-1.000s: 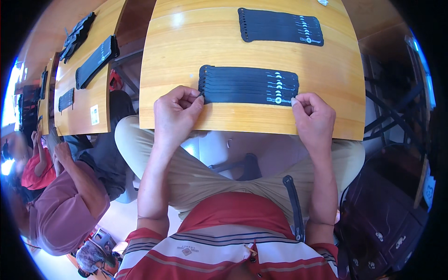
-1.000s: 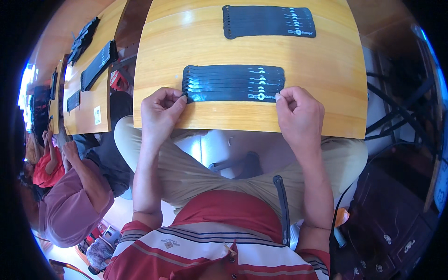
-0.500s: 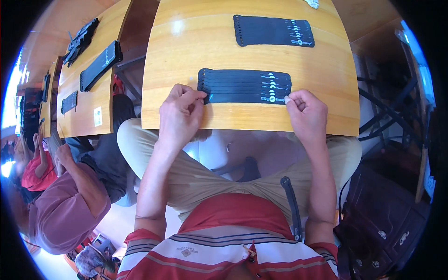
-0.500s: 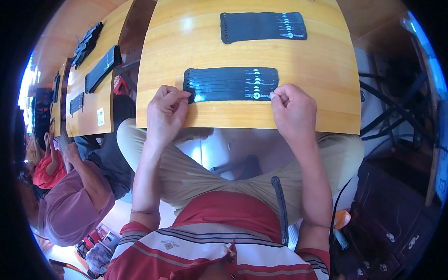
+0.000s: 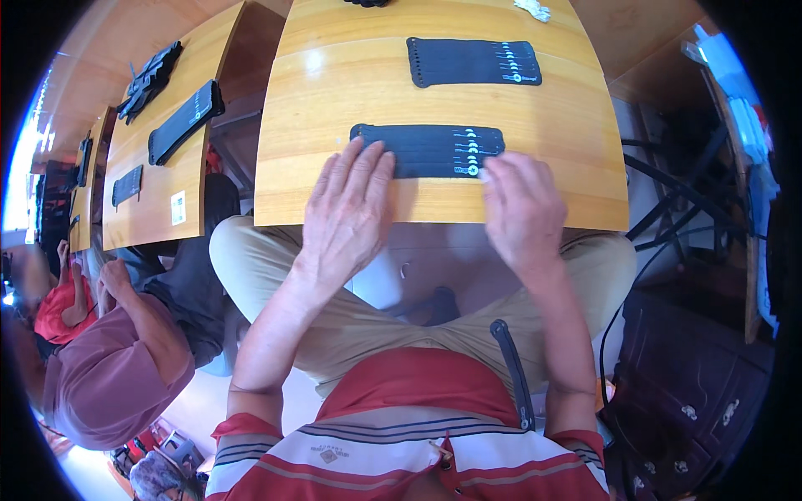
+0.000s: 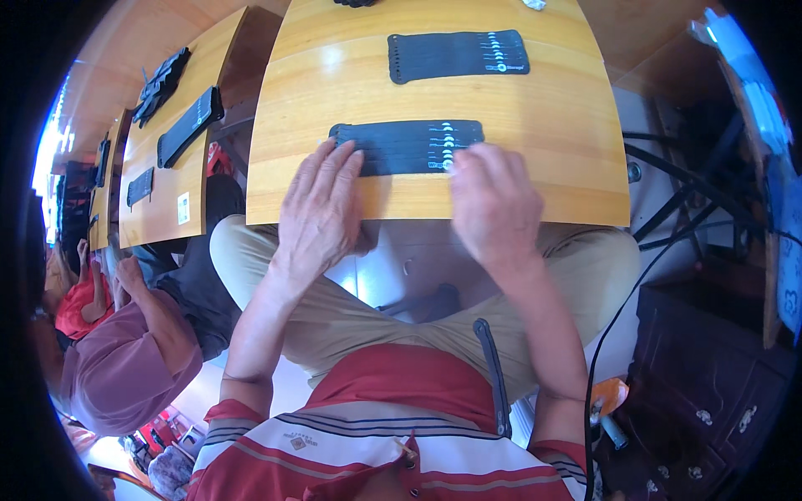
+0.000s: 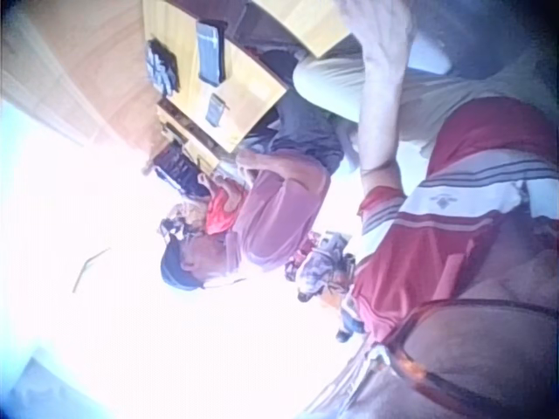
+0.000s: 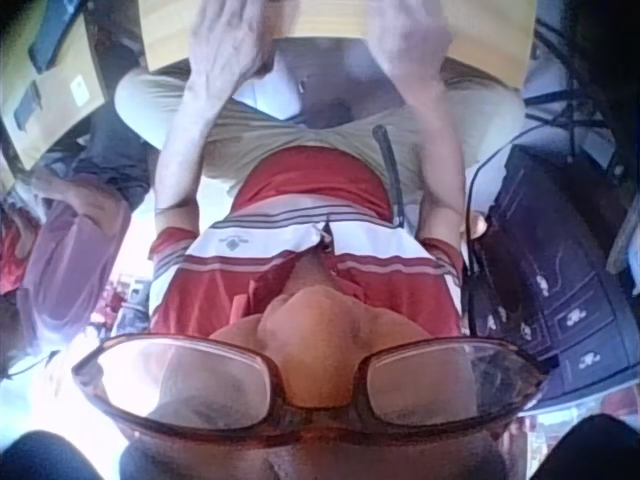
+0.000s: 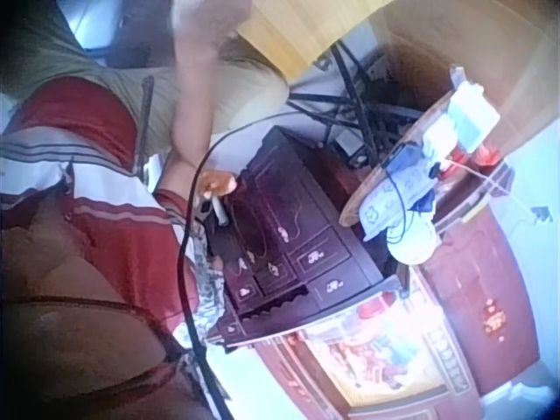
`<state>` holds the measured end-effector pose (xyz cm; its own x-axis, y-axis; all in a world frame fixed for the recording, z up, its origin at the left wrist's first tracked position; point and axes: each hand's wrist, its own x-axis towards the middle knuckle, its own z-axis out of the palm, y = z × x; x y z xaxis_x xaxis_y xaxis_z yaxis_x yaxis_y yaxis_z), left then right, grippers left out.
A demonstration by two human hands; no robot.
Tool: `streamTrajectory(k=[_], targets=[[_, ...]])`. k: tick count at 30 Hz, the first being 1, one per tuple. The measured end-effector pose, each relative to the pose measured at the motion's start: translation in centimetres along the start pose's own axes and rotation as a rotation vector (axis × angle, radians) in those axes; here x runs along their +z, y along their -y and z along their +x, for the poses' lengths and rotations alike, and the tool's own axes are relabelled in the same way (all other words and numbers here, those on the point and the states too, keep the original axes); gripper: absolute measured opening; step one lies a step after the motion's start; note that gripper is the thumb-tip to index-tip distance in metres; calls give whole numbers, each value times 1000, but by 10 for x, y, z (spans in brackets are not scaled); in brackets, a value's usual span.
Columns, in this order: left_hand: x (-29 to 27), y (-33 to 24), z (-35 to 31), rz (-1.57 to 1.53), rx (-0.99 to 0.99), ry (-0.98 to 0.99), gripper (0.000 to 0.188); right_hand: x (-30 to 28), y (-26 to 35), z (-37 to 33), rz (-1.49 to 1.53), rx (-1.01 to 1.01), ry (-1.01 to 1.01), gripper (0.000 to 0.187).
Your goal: Organizing and stacking small black textile strips on a table.
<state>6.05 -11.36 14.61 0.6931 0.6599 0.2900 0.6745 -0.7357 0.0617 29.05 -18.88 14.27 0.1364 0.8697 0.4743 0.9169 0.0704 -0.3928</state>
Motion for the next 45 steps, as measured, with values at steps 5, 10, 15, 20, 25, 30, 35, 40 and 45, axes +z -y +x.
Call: streamTrajectory(k=[5, 10, 15, 20, 25, 30, 35, 40, 45], targets=[[18, -10, -3, -92, 141, 205, 60, 34, 16, -15, -15, -199, 372, 63], [16, 13, -24, -64, 71, 190, 67, 12, -14, -33, -166, -191, 392, 71], [19, 6, -51, -127, 19, 36, 81, -8, -38, -42, -70, -96, 288, 58], [13, -118, -62, -692, 555, 190, 63, -6, -40, -45, 111, -36, 118, 40], [19, -167, -57, -902, 836, 205, 37, -13, -39, -52, 243, 18, 106, 31], [7, -162, -57, -992, 798, 248, 16, -23, -42, -67, 373, 71, 86, 21], [16, -132, -47, -843, 551, 273, 11, -51, -29, -80, 590, 344, 183, 17], [5, -95, -33, -1071, 168, 374, 15, -73, -27, -103, 914, 425, 384, 17], [-7, -89, -39, -1294, 26, 325, 12, -89, -15, -101, 1212, 456, 487, 24]])
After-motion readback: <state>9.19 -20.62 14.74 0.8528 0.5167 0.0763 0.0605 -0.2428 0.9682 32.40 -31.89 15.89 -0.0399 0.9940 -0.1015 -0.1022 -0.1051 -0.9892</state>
